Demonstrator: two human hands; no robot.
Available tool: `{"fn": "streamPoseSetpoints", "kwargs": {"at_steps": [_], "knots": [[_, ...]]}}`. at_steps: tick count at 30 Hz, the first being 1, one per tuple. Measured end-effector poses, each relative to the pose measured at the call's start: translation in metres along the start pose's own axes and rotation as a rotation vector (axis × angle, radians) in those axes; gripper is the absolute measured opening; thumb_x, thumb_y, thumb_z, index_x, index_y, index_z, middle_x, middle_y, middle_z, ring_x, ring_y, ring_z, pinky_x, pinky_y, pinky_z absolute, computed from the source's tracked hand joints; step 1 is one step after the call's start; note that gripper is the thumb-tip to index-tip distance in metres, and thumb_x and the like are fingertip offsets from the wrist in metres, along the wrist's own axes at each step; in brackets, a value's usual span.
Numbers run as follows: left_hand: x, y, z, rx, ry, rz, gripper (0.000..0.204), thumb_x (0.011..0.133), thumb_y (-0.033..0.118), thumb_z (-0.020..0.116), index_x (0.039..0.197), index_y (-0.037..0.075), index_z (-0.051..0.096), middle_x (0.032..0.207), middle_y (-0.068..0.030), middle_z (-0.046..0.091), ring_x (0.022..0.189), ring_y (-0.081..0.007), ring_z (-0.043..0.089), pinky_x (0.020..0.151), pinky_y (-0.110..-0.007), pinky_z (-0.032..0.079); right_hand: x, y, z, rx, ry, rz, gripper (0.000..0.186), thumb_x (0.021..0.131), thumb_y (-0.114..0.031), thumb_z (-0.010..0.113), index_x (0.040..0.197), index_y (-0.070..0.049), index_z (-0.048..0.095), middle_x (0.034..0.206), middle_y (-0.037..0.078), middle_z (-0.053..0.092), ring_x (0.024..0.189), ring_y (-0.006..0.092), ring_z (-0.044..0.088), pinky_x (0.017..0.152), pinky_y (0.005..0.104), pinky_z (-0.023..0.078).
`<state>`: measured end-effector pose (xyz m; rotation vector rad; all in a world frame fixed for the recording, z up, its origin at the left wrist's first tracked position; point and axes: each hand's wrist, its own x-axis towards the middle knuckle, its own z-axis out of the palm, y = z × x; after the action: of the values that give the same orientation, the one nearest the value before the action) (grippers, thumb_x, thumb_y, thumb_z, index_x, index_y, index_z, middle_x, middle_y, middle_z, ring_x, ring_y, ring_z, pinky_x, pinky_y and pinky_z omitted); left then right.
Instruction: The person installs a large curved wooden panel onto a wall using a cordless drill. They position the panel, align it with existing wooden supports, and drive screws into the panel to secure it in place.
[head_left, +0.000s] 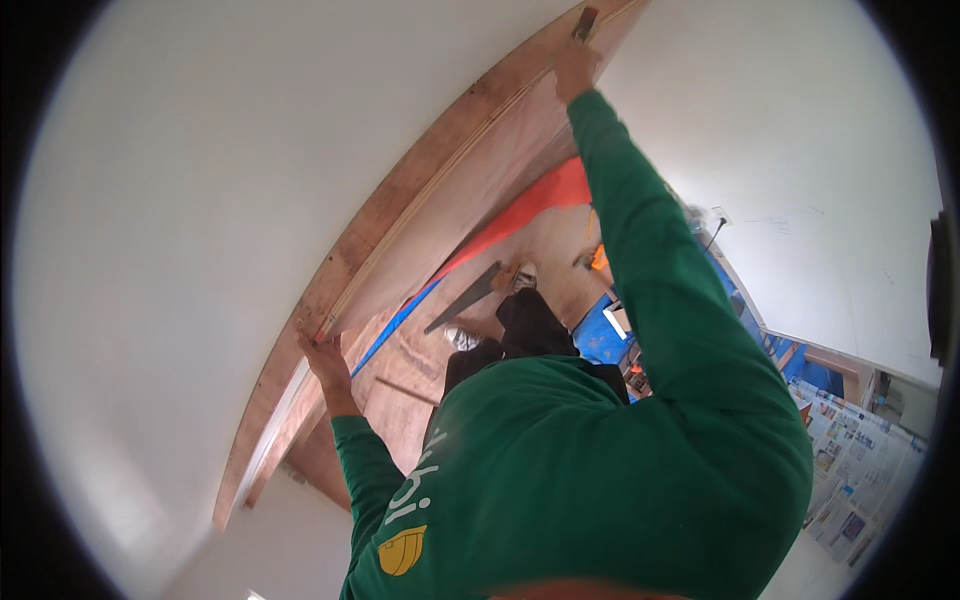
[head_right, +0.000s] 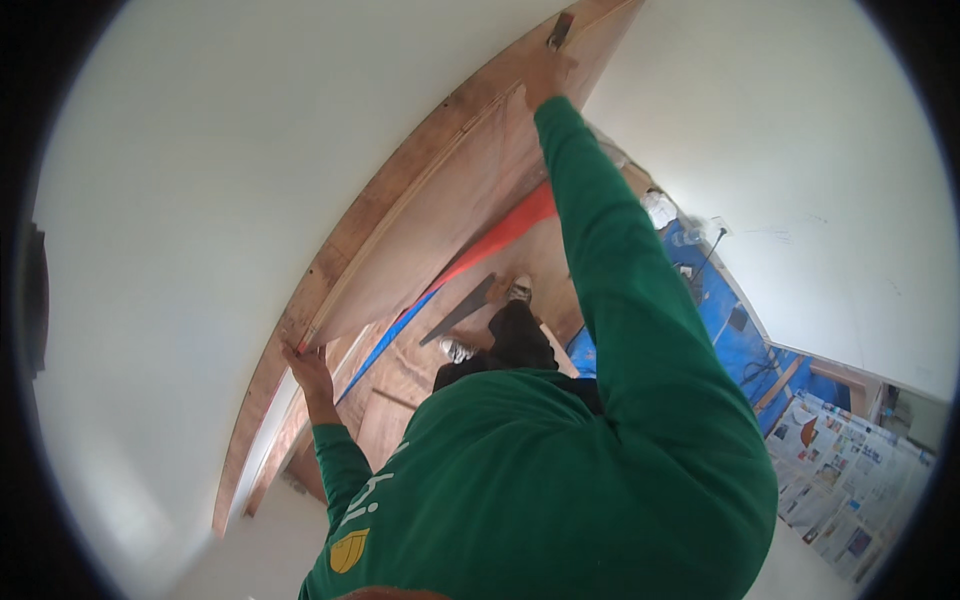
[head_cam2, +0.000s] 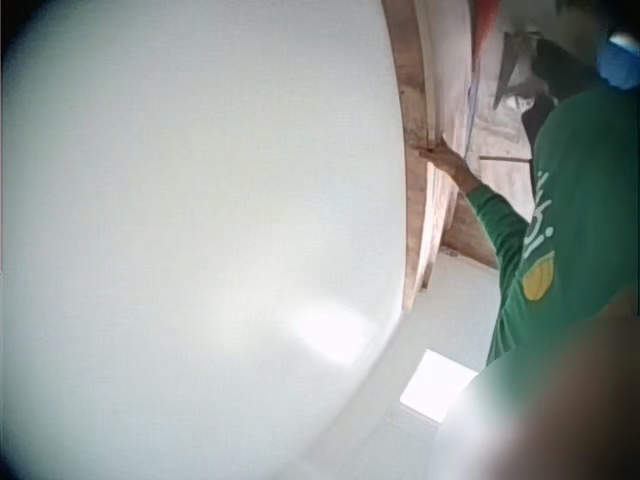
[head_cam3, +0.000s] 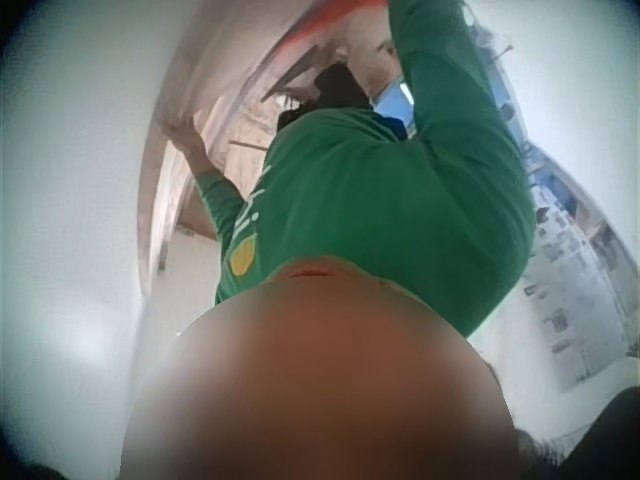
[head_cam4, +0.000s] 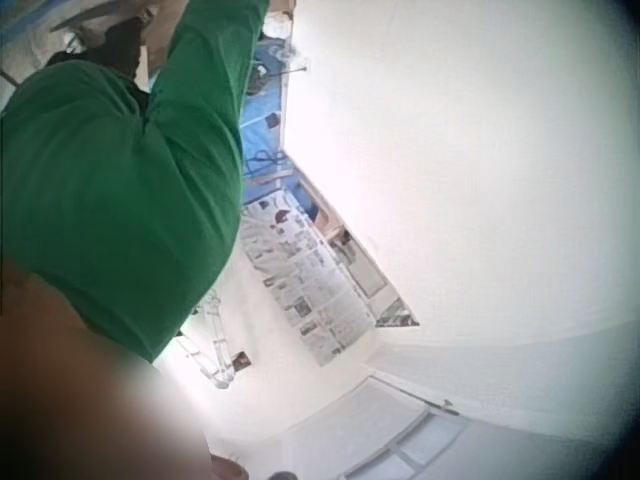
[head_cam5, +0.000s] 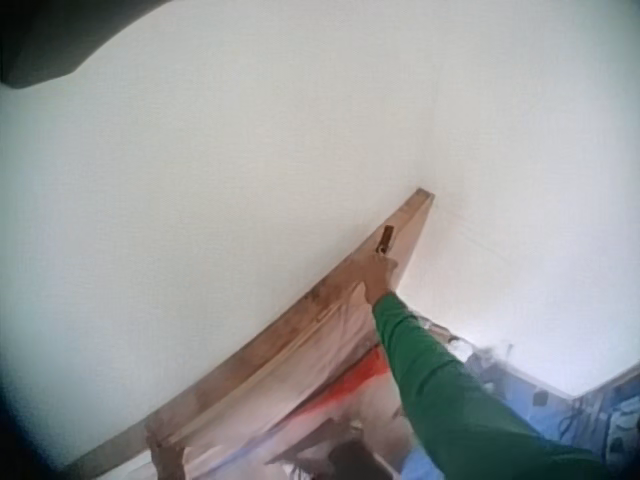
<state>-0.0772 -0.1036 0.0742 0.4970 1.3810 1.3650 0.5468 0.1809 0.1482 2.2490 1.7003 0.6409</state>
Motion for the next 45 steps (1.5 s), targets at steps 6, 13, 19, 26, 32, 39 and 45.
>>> {"fn": "streamPoseSetpoints", "kwargs": {"at_steps": [6, 13, 19, 26, 32, 39, 45], "knots": [[-0.005, 0.005, 0.014, -0.010, 0.090, 0.009, 0.077, 0.112, 0.063, 0.036, 0.171, 0.014, 0.026, 0.170, -0.0097, 0.040, 0.157, -0.0302, 0.037, 0.130, -0.050, 0.028, 0.072, -0.012, 0.042, 0.433, -0.332, 0.183, 0.049, 0.107, -0.030, 0.057, 0.149, -0.004, 0.057, 0.143, 0.024, 0.065, 0.133, 0.0388, 0.060, 0.106, 0.0619, 0.045], [-0.014, 0.003, 0.013, -0.009, 0.104, 0.017, 0.082, 0.110, 0.066, 0.043, 0.170, 0.013, 0.026, 0.172, -0.0109, 0.036, 0.155, -0.0306, 0.039, 0.127, -0.055, 0.031, 0.043, 0.006, 0.058, 1.272, 0.164, 0.463, 0.055, 0.099, -0.034, 0.067, 0.140, 0.003, 0.061, 0.124, 0.028, 0.069, 0.117, 0.0491, 0.065, 0.108, 0.0516, 0.049], [-0.033, 0.048, 0.005, 0.659, 0.108, -0.322, 0.081, 0.111, 0.069, 0.036, 0.156, 0.003, 0.048, 0.144, -0.0173, 0.065, 0.132, -0.0304, 0.063, 0.113, -0.045, 0.048, 0.038, 0.044, 0.083, 1.627, -0.085, 0.436, 0.066, 0.102, -0.040, 0.069, 0.149, 0.004, 0.053, 0.120, 0.016, 0.072, 0.104, 0.0253, 0.070, 0.084, 0.0368, 0.057], [-0.030, 0.171, -0.011, 1.606, -0.563, 1.082, 0.029, 0.098, 0.018, 0.078, 0.124, 0.005, 0.073, 0.115, -0.0145, 0.074, 0.109, -0.0337, 0.070, 0.087, -0.046, 0.054, -0.143, -0.032, 0.083, 1.402, -0.141, 0.482, 0.064, 0.102, -0.046, 0.066, 0.143, 0.002, 0.058, 0.111, 0.019, 0.070, 0.098, 0.0273, 0.068, 0.088, 0.0408, 0.053], [0.045, 0.151, -0.036, 1.469, -1.061, 1.440, 0.076, 0.088, 0.042, 0.086, 0.148, 0.004, 0.057, 0.150, -0.0173, 0.056, 0.142, -0.0389, 0.053, 0.120, -0.054, 0.041, -0.423, -0.206, -0.008, 1.565, -0.356, 0.445, 0.045, 0.108, -0.036, 0.063, 0.139, -0.003, 0.060, 0.096, 0.007, 0.067, 0.076, 0.0146, 0.066, 0.065, 0.0313, 0.053], [0.063, 0.130, -0.046, 1.310, -1.155, 1.316, 0.070, 0.085, 0.041, 0.089, 0.137, 0.004, 0.059, 0.143, -0.0172, 0.059, 0.139, -0.0392, 0.054, 0.118, -0.055, 0.041, -0.561, -0.337, -0.152, 1.796, -0.715, 0.778, 0.052, 0.107, -0.035, 0.067, 0.143, 0.002, 0.059, 0.102, 0.013, 0.070, 0.084, 0.0213, 0.068, 0.077, 0.0366, 0.057], [0.058, 0.125, -0.048, 1.356, -1.123, 1.398, 0.049, 0.093, 0.034, 0.083, 0.125, 0.004, 0.062, 0.141, -0.0162, 0.061, 0.133, -0.0383, 0.057, 0.112, -0.050, 0.045, -0.548, -0.399, -0.203, 1.868, -0.602, 0.551, 0.056, 0.105, -0.038, 0.067, 0.142, 0.003, 0.059, 0.103, 0.022, 0.074, 0.095, 0.0279, 0.072, 0.086, 0.0398, 0.056]]}}
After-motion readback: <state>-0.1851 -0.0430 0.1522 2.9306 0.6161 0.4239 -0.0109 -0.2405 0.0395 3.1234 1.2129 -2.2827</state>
